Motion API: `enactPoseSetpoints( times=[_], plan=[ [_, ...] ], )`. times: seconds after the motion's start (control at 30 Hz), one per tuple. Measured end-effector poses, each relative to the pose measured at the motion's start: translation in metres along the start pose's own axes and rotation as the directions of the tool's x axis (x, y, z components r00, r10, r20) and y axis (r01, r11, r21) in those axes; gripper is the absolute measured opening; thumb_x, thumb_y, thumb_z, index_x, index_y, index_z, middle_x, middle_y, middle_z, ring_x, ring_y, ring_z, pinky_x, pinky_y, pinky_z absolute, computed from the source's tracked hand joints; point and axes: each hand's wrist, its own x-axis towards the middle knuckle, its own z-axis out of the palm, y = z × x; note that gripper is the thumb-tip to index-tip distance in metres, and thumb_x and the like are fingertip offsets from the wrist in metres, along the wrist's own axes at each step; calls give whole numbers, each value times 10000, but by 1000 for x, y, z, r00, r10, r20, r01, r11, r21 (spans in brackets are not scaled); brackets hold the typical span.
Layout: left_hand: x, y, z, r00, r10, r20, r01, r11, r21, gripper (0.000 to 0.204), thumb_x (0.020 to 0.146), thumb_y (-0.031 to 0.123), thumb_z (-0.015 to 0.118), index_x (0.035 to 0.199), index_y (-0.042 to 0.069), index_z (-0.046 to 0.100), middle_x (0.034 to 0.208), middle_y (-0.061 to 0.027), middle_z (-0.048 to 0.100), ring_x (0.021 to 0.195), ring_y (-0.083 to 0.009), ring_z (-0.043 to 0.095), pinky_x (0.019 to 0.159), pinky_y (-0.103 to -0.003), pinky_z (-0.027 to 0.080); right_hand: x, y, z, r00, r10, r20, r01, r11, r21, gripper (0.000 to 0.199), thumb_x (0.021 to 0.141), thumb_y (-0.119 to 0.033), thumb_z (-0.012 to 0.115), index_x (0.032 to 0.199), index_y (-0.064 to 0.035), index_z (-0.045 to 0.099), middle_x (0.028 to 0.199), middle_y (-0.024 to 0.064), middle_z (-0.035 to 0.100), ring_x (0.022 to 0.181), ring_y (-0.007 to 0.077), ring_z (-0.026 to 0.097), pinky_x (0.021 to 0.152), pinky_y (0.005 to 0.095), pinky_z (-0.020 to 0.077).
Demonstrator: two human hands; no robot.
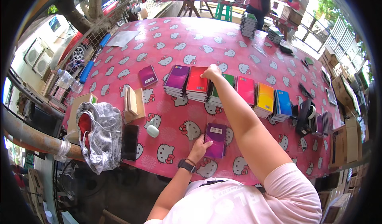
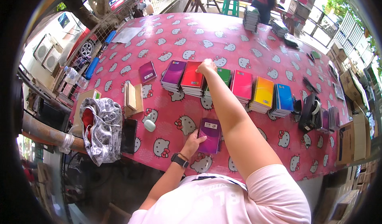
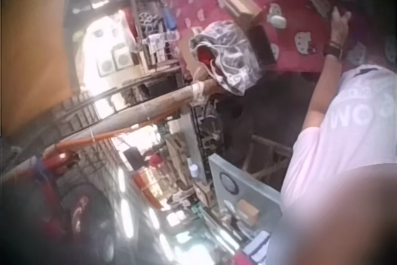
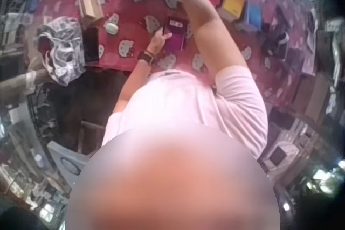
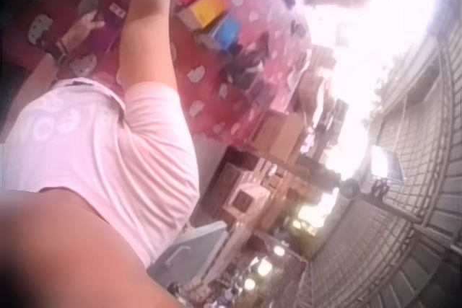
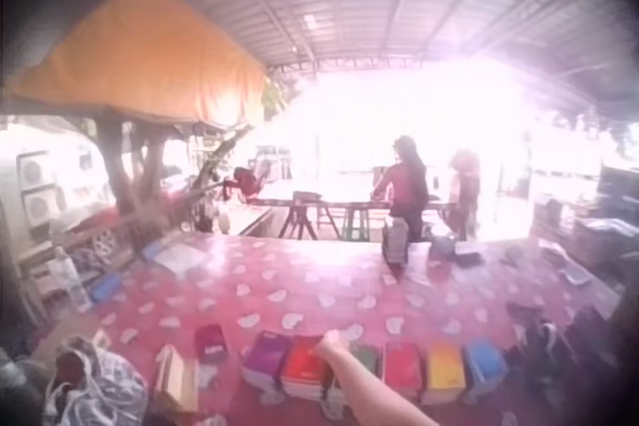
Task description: The person stacks colorful notebooks on a table, places them into plastic bags, and seals the bags. They then move to a stack of cardboard boxes, pick one up, and carry it across the room.
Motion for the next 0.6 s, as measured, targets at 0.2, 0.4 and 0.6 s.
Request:
enactPoseSetpoints(
  times=[0.2, 0.4, 0.6],
  plan=[
    [5, 7, 5, 998, -28, -55, 31, 998, 57, 277, 908, 164, 503, 1089, -44, 530, 976, -90, 627, 857, -132, 573, 781, -280, 459, -40, 9, -28, 977, -213, 8, 172, 811, 559, 528, 625, -208, 803, 1025, 30, 553, 932, 131, 638, 833, 184, 604, 741, 303, 475],
    [-1, 15, 10, 1000, -14, -10, 13, 996, -84, 258, 917, 159, 484, 1089, -30, 519, 951, -76, 621, 820, -116, 571, 759, -259, 461, -185, 122, -34, 910, -403, -98, 276, 413, 868, 422, 663, -11, 733, 1036, -6, 534, 911, 59, 613, 796, 115, 570, 702, 278, 469],
    [1, 8, 3, 999, 29, -24, -30, 998, -46, 315, 930, 188, 488, 1134, -52, 489, 1018, -98, 601, 876, -125, 568, 791, -256, 450, -228, 155, -34, 996, -80, -38, 88, 872, 482, 386, 673, -82, 709, 991, 0, 507, 854, 115, 612, 788, 202, 609, 713, 311, 486]
  ],
)
